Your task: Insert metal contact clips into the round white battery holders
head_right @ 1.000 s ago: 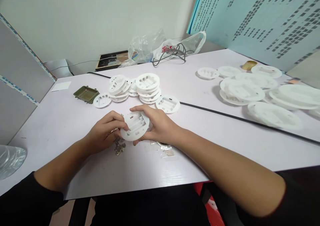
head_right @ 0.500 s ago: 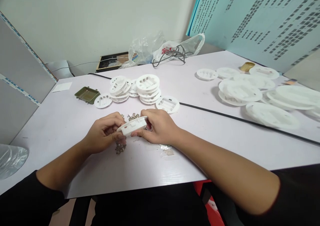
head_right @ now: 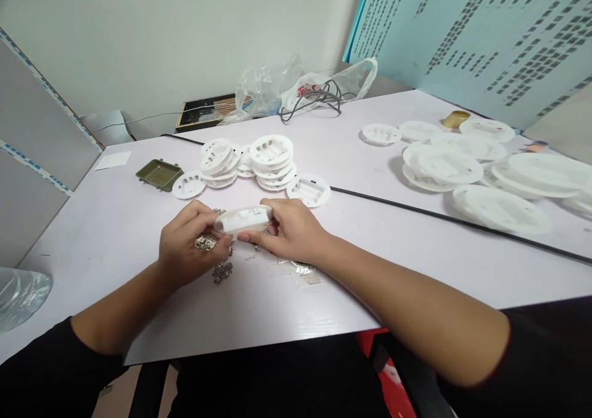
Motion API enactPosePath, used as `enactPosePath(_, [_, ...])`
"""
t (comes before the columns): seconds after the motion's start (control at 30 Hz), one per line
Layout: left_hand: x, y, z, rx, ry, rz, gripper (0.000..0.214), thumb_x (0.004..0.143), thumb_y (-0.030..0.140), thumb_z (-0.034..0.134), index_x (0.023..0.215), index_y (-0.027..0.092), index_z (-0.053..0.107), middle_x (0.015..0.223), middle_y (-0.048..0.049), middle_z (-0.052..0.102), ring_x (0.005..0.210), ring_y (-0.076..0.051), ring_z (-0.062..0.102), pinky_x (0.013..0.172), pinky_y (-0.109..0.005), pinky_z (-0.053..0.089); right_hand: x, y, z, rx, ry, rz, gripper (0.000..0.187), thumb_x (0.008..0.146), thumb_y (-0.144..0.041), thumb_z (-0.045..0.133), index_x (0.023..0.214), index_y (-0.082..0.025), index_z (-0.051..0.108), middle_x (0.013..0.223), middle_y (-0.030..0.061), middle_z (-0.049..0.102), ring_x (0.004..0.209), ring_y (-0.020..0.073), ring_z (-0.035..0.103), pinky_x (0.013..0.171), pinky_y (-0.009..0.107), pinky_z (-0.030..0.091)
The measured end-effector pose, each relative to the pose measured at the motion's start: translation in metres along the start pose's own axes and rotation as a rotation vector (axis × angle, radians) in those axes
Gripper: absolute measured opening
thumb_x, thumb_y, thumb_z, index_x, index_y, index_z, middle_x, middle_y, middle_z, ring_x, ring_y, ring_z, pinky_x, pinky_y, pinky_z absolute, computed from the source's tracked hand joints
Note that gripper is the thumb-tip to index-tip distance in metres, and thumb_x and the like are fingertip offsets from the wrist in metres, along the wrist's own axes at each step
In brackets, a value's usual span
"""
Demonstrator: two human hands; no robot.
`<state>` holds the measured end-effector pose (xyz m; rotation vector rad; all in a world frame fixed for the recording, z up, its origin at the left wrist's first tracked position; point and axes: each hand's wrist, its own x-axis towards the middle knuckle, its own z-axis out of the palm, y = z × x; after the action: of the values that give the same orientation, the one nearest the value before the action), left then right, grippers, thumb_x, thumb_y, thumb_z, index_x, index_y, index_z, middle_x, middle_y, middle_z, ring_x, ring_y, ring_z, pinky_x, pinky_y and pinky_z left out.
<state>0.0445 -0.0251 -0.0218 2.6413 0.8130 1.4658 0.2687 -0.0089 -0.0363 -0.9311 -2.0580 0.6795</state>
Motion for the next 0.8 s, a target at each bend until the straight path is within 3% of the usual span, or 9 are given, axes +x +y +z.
enactPosePath(0.2, [-0.001, -0.004, 0.000, 0.236, 0.035, 0.164, 0.015, 0.094, 0.020, 0.067, 0.108, 0.014, 0.065, 0.083, -0.0027, 0.061, 0.066, -0.011, 0.063, 0.051, -0.019, 0.053, -0.001, 0.004, 0.001, 0.161, -0.009, 0.009, 0.067, 0.096, -0.079, 0.040, 0.086, -0.018, 0.064, 0.064, 0.0021, 0.065, 0.054, 0.0138, 0.057, 0.051, 0.027, 0.040])
enactPosePath(0.3, [0.000, -0.006, -0.003, 0.215, -0.015, 0.153, 0.022, 0.098, 0.019, 0.064, 0.119, 0.015, 0.063, 0.091, -0.0047, 0.063, 0.073, -0.013, 0.066, 0.059, -0.022, 0.058, -0.002, 0.007, 0.001, 0.175, 0.032, 0.059, 0.063, 0.094, -0.077, 0.047, 0.097, -0.018, 0.067, 0.067, 0.0025, 0.069, 0.057, 0.0147, 0.062, 0.054, 0.027, 0.045])
enactPosePath(0.43, [0.000, -0.005, -0.004, 0.164, -0.083, 0.147, 0.026, 0.100, 0.016, 0.059, 0.126, 0.014, 0.061, 0.096, -0.0072, 0.063, 0.079, -0.015, 0.064, 0.066, -0.026, 0.060, -0.001, 0.009, 0.000, 0.198, 0.113, 0.050, 0.051, 0.090, -0.070, 0.063, 0.098, -0.020, 0.066, 0.064, -0.0018, 0.066, 0.057, 0.0138, 0.061, 0.056, 0.027, 0.045])
enactPosePath(0.57, [0.000, -0.005, -0.002, 0.176, -0.052, 0.124, 0.032, 0.100, 0.017, 0.060, 0.131, 0.016, 0.060, 0.100, -0.0077, 0.062, 0.087, -0.017, 0.064, 0.071, -0.028, 0.061, 0.000, 0.010, -0.002, 0.321, 0.093, 0.035, 0.042, 0.087, -0.061, 0.072, 0.102, -0.023, 0.063, 0.074, -0.0023, 0.068, 0.059, 0.0127, 0.060, 0.054, 0.027, 0.045])
enactPosePath(0.67, [0.000, -0.010, -0.003, 0.149, 0.014, 0.031, 0.040, 0.098, 0.023, 0.066, 0.136, 0.017, 0.056, 0.111, -0.0093, 0.060, 0.089, -0.017, 0.065, 0.078, -0.031, 0.061, 0.001, 0.013, -0.003, 0.269, 0.193, 0.000, 0.045, 0.080, -0.060, 0.080, 0.104, -0.024, 0.065, 0.088, 0.0012, 0.071, 0.071, 0.0158, 0.063, 0.062, 0.030, 0.050])
enactPosePath(0.73, [0.000, -0.014, -0.005, 0.129, 0.034, -0.048, 0.034, 0.097, 0.025, 0.068, 0.129, 0.018, 0.059, 0.110, -0.0077, 0.062, 0.087, -0.016, 0.065, 0.078, -0.033, 0.059, 0.002, 0.016, -0.004, 0.212, 0.269, -0.022, 0.045, 0.080, -0.059, 0.080, 0.106, -0.026, 0.065, 0.096, 0.0027, 0.071, 0.081, 0.0187, 0.065, 0.070, 0.034, 0.052])
enactPosePath(0.8, [-0.001, -0.016, -0.006, 0.132, -0.037, -0.091, 0.015, 0.097, 0.020, 0.066, 0.112, 0.019, 0.065, 0.098, -0.0044, 0.065, 0.087, -0.017, 0.064, 0.078, -0.034, 0.055, 0.002, 0.018, -0.004, 0.194, 0.328, -0.033, 0.041, 0.083, -0.054, 0.079, 0.109, -0.027, 0.064, 0.102, 0.0035, 0.071, 0.089, 0.0206, 0.065, 0.074, 0.036, 0.054])
